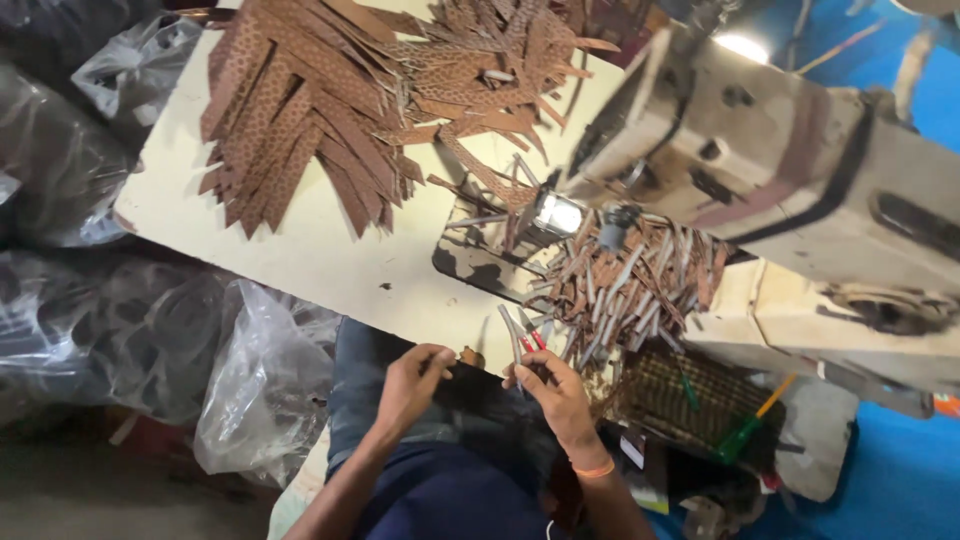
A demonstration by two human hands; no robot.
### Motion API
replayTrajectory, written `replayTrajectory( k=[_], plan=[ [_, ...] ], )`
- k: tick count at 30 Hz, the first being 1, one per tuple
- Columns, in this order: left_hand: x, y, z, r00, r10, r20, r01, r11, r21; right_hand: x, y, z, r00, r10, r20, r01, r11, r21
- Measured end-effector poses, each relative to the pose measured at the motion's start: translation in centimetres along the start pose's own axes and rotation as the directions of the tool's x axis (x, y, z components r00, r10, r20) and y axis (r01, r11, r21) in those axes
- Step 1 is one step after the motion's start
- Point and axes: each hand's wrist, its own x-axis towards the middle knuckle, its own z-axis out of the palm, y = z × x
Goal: Trimming and preparing patterned leather straps using scissors and a mechanical cutter.
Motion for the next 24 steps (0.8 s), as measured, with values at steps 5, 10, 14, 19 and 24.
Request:
replayTrajectory(
  k=[5, 10, 14, 19, 24],
  plan=[
    [1.8, 0.5, -0.4, 0.986, 0.043, 0.163, -0.040, 0.999, -0.022, 2.7, 0.0, 1.1, 0.999, 0.036, 0.009, -0.035, 0.994, -0.100],
    [5.6, 2.4, -2.6, 0.960, 0.061, 0.272, -0.069, 0.997, 0.019, 5.1, -0.4, 4.9, 1.000, 0.003, 0.029, 0.005, 0.968, -0.250],
    [9.0, 7.9, -5.6, 0.905, 0.140, 0.402, -0.152, 0.988, -0.002, 7.2, 0.5, 7.1, 0.997, 0.080, -0.020, -0.082, 0.956, -0.280],
    [15.6, 6.9, -10.5, 0.889, 0.335, 0.312, -0.402, 0.897, 0.184, 8.4, 0.4, 9.8, 0.986, 0.114, -0.121, -0.148, 0.934, -0.325],
    [26.0, 8.1, -17.4, 0.629, 0.776, -0.049, -0.526, 0.471, 0.709, 7.8, 1.2, 10.5, 0.966, 0.073, -0.248, -0.129, 0.968, -0.217]
  ],
)
